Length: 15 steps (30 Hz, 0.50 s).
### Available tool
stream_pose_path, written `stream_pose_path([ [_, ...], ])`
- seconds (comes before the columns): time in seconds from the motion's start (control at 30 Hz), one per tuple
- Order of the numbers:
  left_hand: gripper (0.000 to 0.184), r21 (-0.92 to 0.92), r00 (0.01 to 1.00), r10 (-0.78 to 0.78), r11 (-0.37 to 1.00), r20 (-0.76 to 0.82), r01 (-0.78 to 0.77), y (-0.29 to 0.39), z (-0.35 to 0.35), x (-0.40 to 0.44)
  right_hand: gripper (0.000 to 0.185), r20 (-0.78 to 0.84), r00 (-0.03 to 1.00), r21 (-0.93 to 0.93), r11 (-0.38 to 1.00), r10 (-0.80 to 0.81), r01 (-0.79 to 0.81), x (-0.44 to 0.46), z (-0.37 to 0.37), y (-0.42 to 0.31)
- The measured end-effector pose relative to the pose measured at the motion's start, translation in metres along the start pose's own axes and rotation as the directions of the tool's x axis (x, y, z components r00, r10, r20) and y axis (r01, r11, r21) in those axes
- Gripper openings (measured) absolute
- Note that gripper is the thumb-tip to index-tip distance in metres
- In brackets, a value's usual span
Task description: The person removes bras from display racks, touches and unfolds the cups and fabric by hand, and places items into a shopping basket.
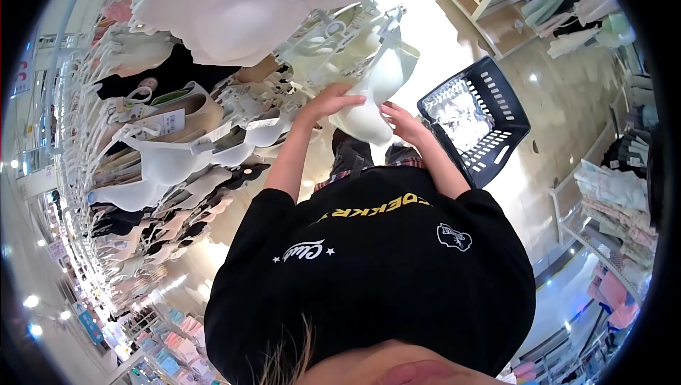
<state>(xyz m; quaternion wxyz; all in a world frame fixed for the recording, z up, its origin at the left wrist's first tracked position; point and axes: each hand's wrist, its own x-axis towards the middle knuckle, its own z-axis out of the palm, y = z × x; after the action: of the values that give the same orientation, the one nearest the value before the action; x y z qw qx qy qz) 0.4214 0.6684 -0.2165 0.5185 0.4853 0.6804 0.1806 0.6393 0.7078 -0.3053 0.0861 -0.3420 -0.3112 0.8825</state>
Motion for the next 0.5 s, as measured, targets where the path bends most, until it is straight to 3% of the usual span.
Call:
stream_pose_path([
  [0.03, 0.046, -0.142, 0.999, 0.013, 0.990, 0.041, -0.007, 0.014, -0.003, -0.013, 0.065, 0.066, 0.997, 0.019, 0.999, -0.036, 0.035, 0.002, -0.004, -0.002],
  [0.07, 0.046, -0.281, 0.996, 0.031, 0.960, 0.085, -0.006, 0.024, -0.006, -0.021, 0.054, 0.133, 0.988, 0.161, 0.985, -0.082, 0.060, 0.002, -0.007, 0.000],
  [0.17, 0.046, -0.183, 0.997, -0.011, 0.983, 0.075, 0.024, 0.037, -0.014, -0.032, 0.042, 0.257, 0.964, 0.329, 0.944, -0.062, -0.027, 0.004, -0.016, 0.011],
  [0.23, 0.044, -0.112, 1.000, 0.005, 0.994, 0.010, -0.004, 0.031, -0.014, -0.035, 0.033, 0.174, 0.984, 0.327, 0.942, 0.019, -0.077, -0.029, 0.030, -0.025],
  [0.33, 0.041, -0.045, 0.983, 0.068, 0.996, -0.169, -0.077, 0.016, -0.016, -0.038, 0.036, 0.190, 0.981, 0.205, 0.979, -0.022, -0.018, -0.031, 0.042, -0.027],
  [0.4, 0.040, -0.029, 0.942, 0.110, 0.992, -0.318, -0.126, 0.015, -0.019, -0.047, 0.042, 0.083, 0.996, 0.095, 0.995, -0.015, 0.007, -0.043, 0.051, -0.033],
  [0.5, 0.025, -0.140, 0.936, 0.104, 0.977, -0.336, -0.159, 0.011, -0.024, -0.055, 0.046, -0.025, 1.000, -0.094, 0.996, -0.012, 0.010, -0.054, 0.058, -0.040],
])
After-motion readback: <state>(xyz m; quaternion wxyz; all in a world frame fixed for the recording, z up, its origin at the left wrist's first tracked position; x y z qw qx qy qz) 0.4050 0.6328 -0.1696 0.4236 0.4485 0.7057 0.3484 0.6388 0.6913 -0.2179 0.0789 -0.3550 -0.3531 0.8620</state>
